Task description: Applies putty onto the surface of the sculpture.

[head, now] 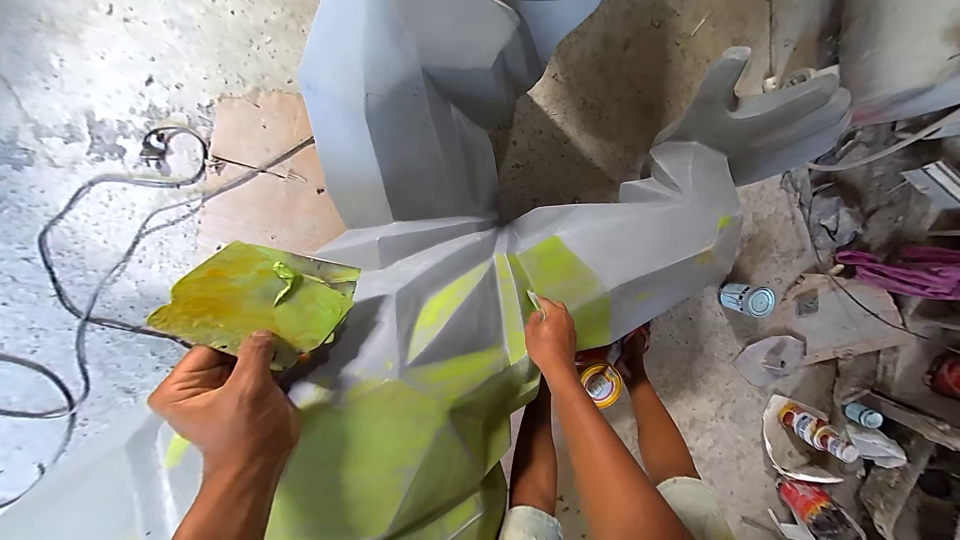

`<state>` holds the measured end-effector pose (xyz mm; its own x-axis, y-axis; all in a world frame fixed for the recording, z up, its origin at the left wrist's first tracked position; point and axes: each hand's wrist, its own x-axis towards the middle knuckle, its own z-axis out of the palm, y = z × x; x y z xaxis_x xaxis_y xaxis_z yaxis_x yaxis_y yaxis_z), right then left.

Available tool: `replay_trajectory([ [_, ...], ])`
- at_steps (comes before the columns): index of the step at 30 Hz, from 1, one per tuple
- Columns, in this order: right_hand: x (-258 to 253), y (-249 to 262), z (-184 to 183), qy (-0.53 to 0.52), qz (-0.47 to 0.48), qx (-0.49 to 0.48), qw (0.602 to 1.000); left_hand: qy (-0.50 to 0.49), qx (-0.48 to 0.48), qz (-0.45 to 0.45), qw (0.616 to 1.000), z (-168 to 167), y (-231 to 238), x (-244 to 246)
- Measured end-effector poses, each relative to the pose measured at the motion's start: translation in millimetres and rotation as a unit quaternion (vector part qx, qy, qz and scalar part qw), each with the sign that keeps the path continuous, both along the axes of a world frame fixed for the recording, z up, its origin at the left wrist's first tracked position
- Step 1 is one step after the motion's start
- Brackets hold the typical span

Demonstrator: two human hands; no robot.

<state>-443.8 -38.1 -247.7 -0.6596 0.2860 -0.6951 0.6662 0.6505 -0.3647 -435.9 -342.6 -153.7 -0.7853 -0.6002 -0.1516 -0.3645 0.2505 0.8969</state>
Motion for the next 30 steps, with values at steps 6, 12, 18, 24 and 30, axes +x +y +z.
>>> replay_trajectory([
  [6, 45.7, -7.2, 18.5, 0.081, 0.032, -0.024, 0.996, -0.001, 0.003, -0.005, 1.0, -0.5, 0.3, -0.4],
  [12, 74.4, -3.8, 25.5, 0.123, 0.053, -0.048, 0.99, -0.002, 0.001, -0.009, 1.0, 0.6, 0.8, -0.3],
  [18, 50.6, 25.9, 5.1, 0.151, -0.073, -0.026, 0.986, -0.01, -0.003, -0.002, 1.0, 0.7, 0.6, 0.0],
  [24, 39.9, 10.9, -10.1, 0.108, 0.026, 0.007, 0.994, -0.003, -0.017, 0.0, 1.0, 0.7, 1.4, -1.1],
  [30, 72.6, 26.4, 9.0, 0.02, 0.162, -0.01, 0.986, -0.007, 0.002, 0.004, 1.0, 0.5, 0.3, 1.8],
])
